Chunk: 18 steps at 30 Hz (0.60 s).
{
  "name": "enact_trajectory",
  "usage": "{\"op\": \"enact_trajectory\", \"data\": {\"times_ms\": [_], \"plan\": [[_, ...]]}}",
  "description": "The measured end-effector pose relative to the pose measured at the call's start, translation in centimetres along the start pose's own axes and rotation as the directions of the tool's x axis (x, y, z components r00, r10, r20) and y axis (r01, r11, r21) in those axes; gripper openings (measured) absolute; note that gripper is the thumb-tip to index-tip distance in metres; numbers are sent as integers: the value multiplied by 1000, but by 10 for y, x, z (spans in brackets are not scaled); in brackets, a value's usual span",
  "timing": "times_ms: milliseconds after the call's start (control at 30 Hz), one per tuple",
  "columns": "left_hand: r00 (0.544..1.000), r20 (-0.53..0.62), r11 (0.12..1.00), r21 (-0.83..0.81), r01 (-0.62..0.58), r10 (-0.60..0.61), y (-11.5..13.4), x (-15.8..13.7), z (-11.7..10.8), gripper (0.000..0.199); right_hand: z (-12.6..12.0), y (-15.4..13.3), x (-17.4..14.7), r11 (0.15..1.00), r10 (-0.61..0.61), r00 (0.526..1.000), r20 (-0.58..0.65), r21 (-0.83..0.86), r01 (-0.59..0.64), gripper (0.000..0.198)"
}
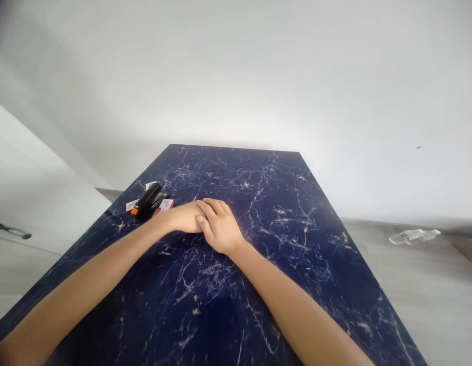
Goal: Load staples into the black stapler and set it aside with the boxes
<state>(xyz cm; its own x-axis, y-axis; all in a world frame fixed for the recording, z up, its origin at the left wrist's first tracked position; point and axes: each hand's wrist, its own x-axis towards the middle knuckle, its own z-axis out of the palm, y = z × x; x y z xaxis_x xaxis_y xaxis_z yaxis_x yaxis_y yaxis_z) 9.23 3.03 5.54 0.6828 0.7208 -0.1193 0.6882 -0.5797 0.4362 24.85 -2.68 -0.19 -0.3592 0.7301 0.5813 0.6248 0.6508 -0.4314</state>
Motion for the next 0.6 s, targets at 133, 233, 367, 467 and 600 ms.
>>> {"op": "enact_trajectory", "data": {"times_ms": [133,233,367,467,600], "plan": [[983,3,970,162,179,-182,-30,-25,-76,57,1,2,-1,999,53,998,-17,2,-53,48],[850,-279,826,238,511,-446,-68,-47,-114,88,3,1,-1,999,29,998,52,-30,-28,48],[690,-2,673,222,706,-723,-121,-61,-121,126,3,0,-1,998,6,992,123,-57,1,48],[690,160,708,129,694,-706,-145,-59,-110,130,4,0,-1,998,19,990,138,-64,-10,47],[733,209,756,49,653,-647,-163,-55,-102,132,5,-1,-1,997,23,987,161,-77,-11,46]]}}
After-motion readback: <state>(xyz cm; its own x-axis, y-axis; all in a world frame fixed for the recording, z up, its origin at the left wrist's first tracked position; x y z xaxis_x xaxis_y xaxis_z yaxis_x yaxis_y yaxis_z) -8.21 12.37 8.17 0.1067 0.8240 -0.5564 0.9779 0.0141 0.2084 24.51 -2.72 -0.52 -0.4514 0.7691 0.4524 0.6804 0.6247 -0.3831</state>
